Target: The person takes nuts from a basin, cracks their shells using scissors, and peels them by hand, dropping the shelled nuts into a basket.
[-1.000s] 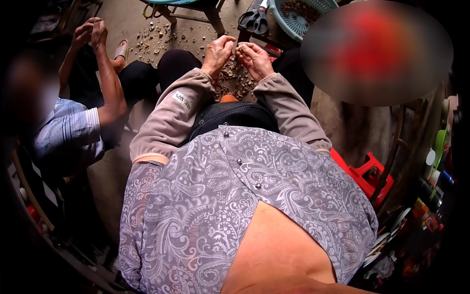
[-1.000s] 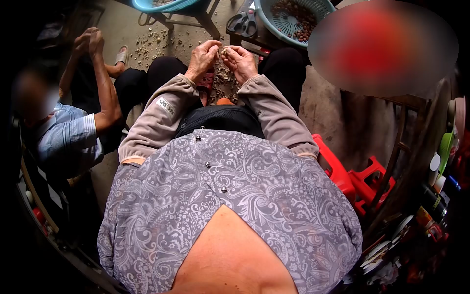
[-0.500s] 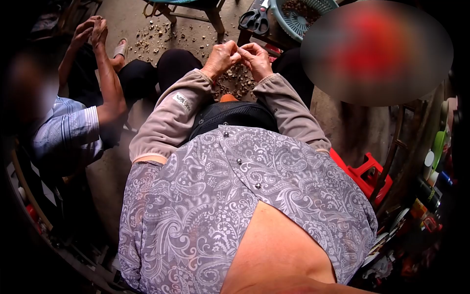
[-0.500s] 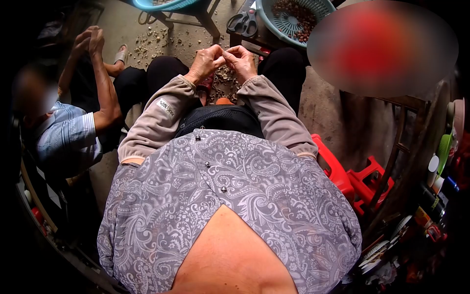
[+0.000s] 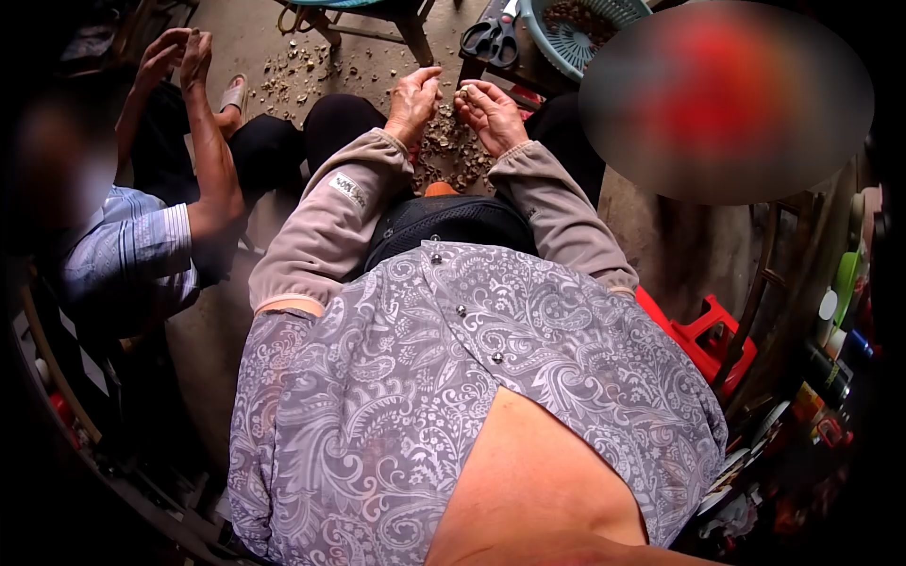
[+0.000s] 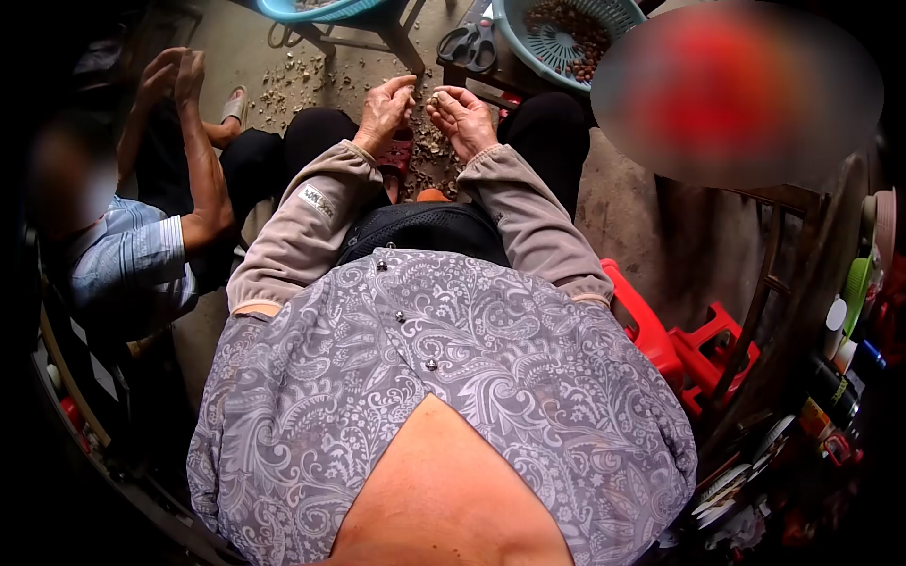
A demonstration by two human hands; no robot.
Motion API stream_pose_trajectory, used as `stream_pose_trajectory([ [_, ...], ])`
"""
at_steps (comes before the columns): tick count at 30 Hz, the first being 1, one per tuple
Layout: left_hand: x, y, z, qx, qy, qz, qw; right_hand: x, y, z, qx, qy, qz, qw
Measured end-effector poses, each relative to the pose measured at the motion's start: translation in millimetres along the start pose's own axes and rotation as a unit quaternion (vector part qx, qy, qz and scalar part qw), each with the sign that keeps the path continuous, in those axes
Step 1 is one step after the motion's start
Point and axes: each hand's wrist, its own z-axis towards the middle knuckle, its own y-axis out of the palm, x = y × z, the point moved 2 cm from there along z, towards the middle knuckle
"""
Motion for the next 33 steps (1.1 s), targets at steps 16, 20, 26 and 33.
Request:
stream_pose_trajectory([
  [16,-21,1,11,-0.21,-0.183,-0.307,0.91,-20,30,-14,0.01,-0.348,-0.503,0.791],
  [20,-20,-1,10,-0.193,-0.162,-0.294,0.922,-21,30,-16,0.039,-0.309,-0.461,0.831],
  [26,-16,0,7,-0.177,-0.135,-0.288,0.932,-20,22,-12,0.045,-0.317,-0.457,0.83],
  [33,-19,-3,10,-0.174,-0.116,-0.284,0.936,-16,18,-8,0.038,-0.282,-0.401,0.871],
])
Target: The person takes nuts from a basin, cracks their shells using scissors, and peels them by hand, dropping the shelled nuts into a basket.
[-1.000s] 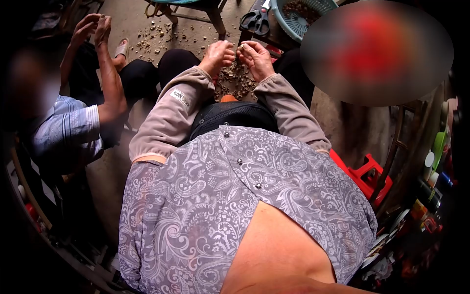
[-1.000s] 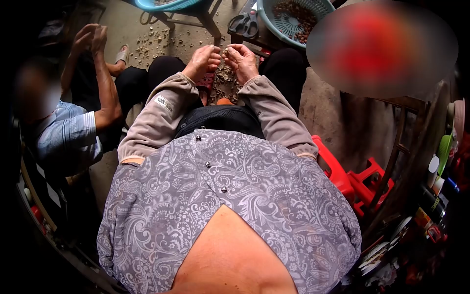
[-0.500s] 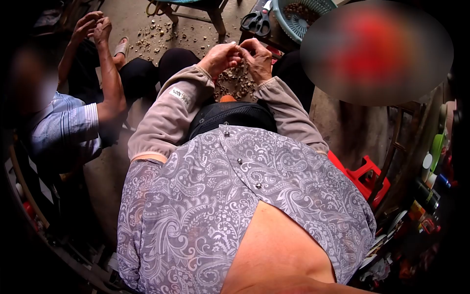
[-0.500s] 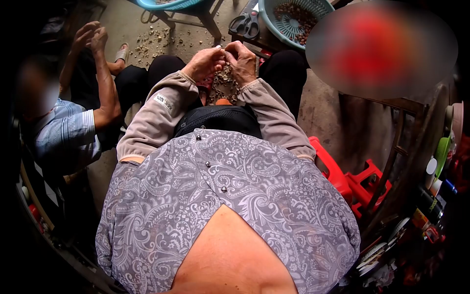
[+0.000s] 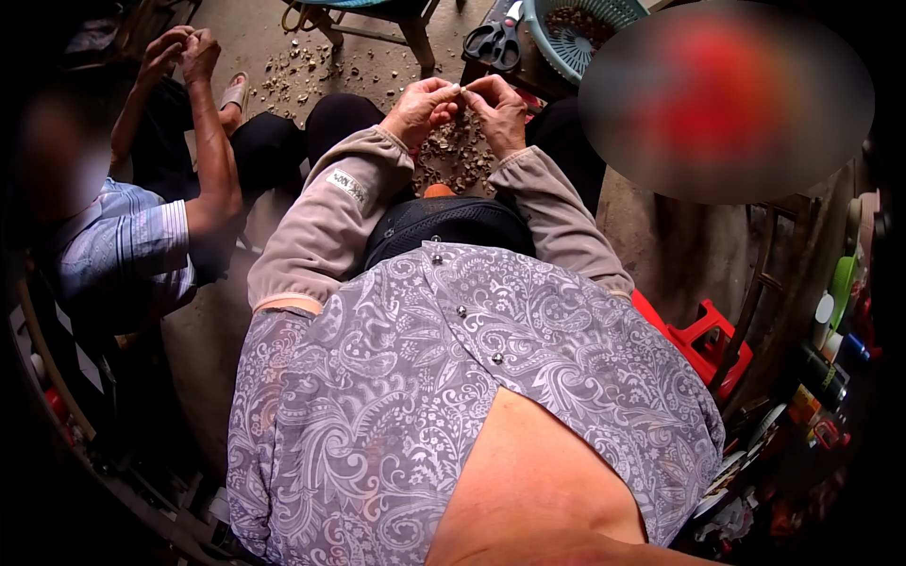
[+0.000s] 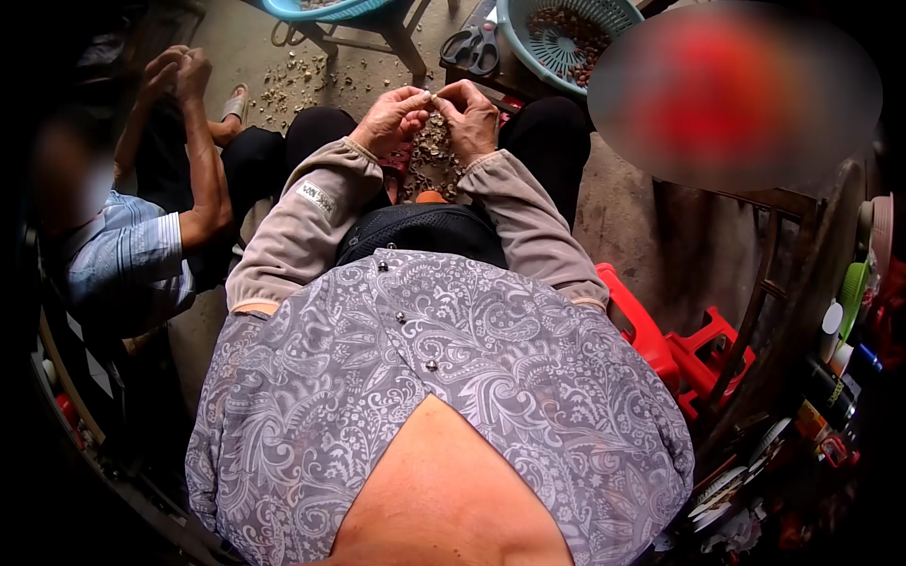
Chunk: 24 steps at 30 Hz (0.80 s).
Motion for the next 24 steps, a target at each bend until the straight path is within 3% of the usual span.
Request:
stream_pose_trajectory([
  [4,3,7,-2,0.015,0.015,0.007,1.0,6,-2,0,-0.003,0.095,0.162,0.982],
  [11,6,5,-4,0.032,0.038,-0.009,0.999,13,-4,1,0.042,0.113,0.238,0.964],
  [15,8,16,-7,0.042,0.036,0.02,0.998,12,-4,0,0.015,0.162,0.274,0.948],
  [19,8,20,-9,0.037,0.119,0.179,0.976,16,-4,0,-0.026,0.182,0.265,0.946],
  [24,8,27,-11,0.121,0.242,0.476,0.837,14,-3,-1,-0.017,0.186,0.228,0.956],
])
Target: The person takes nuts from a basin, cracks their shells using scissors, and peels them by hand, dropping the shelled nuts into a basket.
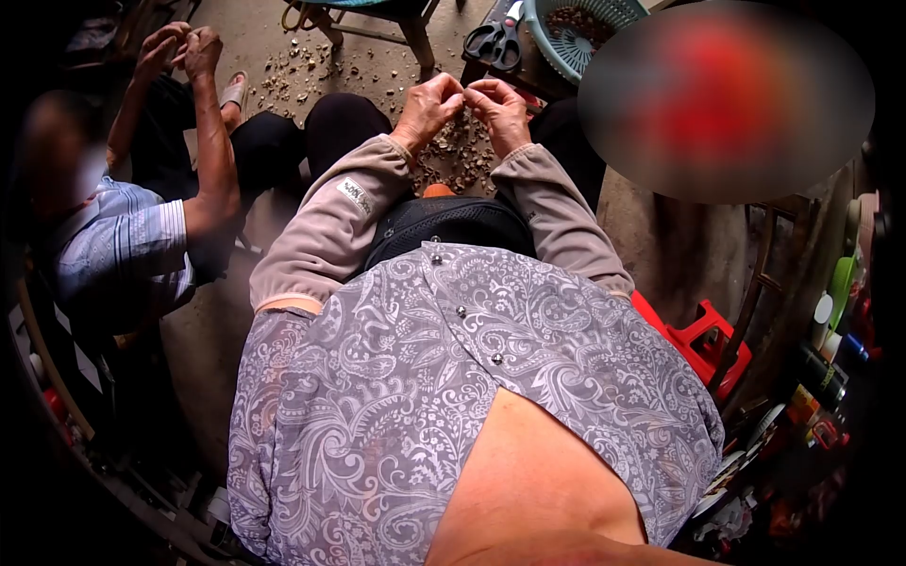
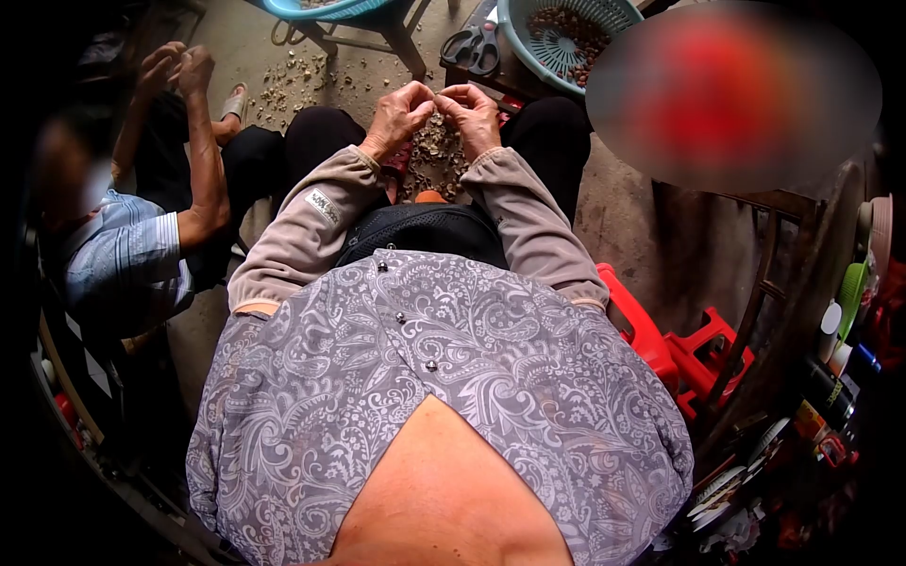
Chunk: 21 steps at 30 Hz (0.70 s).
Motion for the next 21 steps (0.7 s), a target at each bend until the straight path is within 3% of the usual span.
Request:
stream_pose_trajectory([
  [2,0,2,-2,0.009,0.058,0.064,0.996,-6,2,-4,-0.012,-0.024,-0.041,0.999],
  [9,-2,1,-2,-0.006,0.041,0.122,0.992,2,-1,2,-0.029,-0.1,-0.215,0.971],
  [13,-5,-3,2,-0.028,-0.078,-0.048,0.995,-3,4,-2,-0.024,-0.114,-0.224,0.968],
  [17,-9,-4,-1,-0.095,-0.212,-0.362,0.903,-9,10,-5,-0.028,-0.121,-0.137,0.983],
  [21,-13,-3,0,-0.1,-0.233,-0.433,0.865,2,7,-1,-0.02,-0.051,-0.02,0.998],
])
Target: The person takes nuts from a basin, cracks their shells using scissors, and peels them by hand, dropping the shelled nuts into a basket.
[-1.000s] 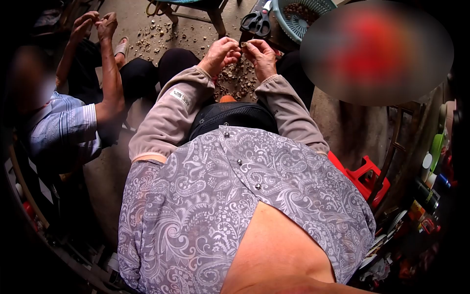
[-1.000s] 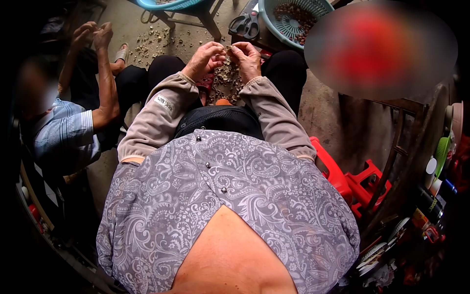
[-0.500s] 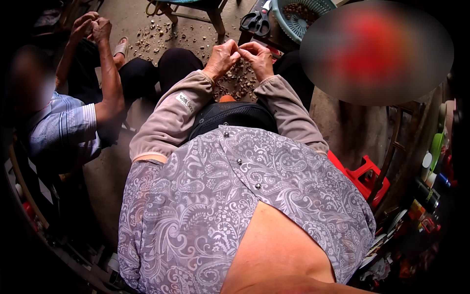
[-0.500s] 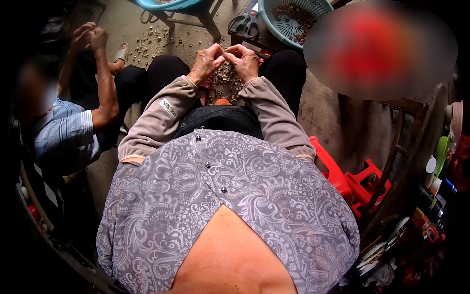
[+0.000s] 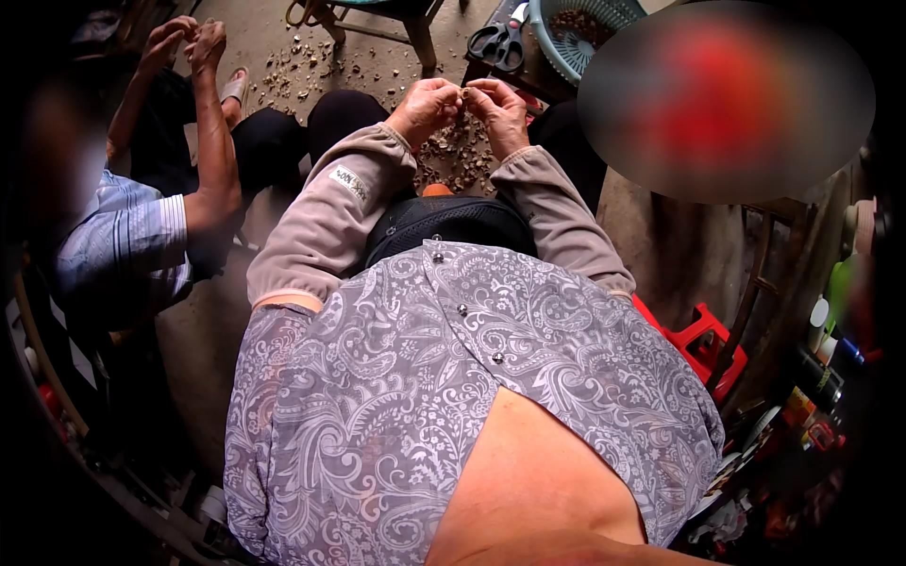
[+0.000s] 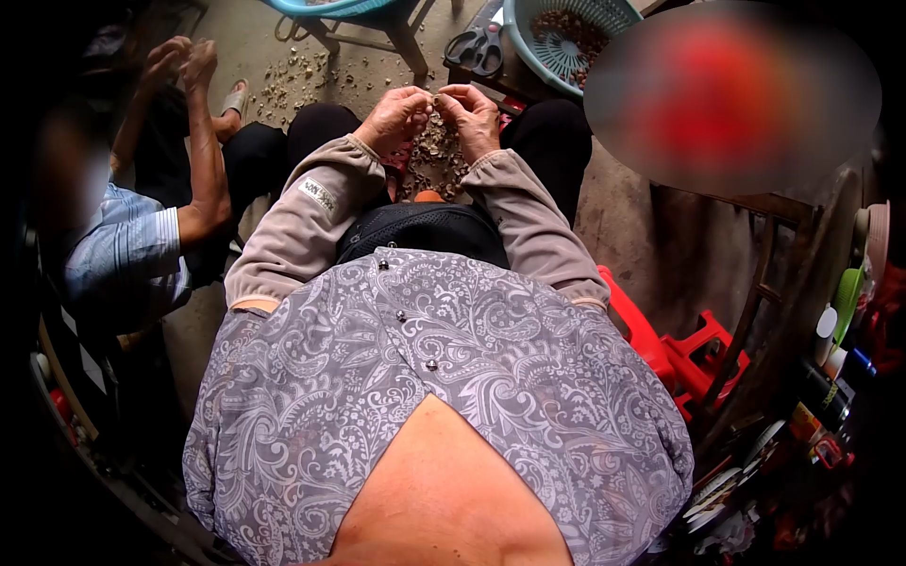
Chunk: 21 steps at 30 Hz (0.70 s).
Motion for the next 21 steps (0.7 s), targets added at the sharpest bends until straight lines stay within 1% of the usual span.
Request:
stream_pose_trajectory([
  [2,-2,-3,1,-0.008,0.003,0.005,1.0,2,-1,1,-0.001,0.007,0.008,1.0],
  [5,0,0,0,0.025,0.04,0.143,0.989,-2,1,-1,0.002,-0.015,-0.016,1.0],
  [8,0,-1,3,0.086,0.103,0.28,0.951,1,0,1,-0.012,-0.019,-0.024,0.999],
  [9,0,1,3,0.11,0.15,0.358,0.915,0,0,0,-0.008,-0.006,-0.031,0.999],
  [11,2,3,2,0.155,0.239,0.504,0.815,-2,2,-1,0.0,0.021,-0.043,0.999],
  [14,-1,9,-1,0.155,0.238,0.533,0.797,12,-7,3,0.002,0.028,-0.062,0.998],
  [17,-3,10,-3,0.148,0.229,0.551,0.788,21,-11,5,-0.023,0.039,-0.064,0.997],
  [21,-11,4,3,0.15,0.231,0.568,0.776,21,-8,2,-0.048,0.031,-0.039,0.998],
])
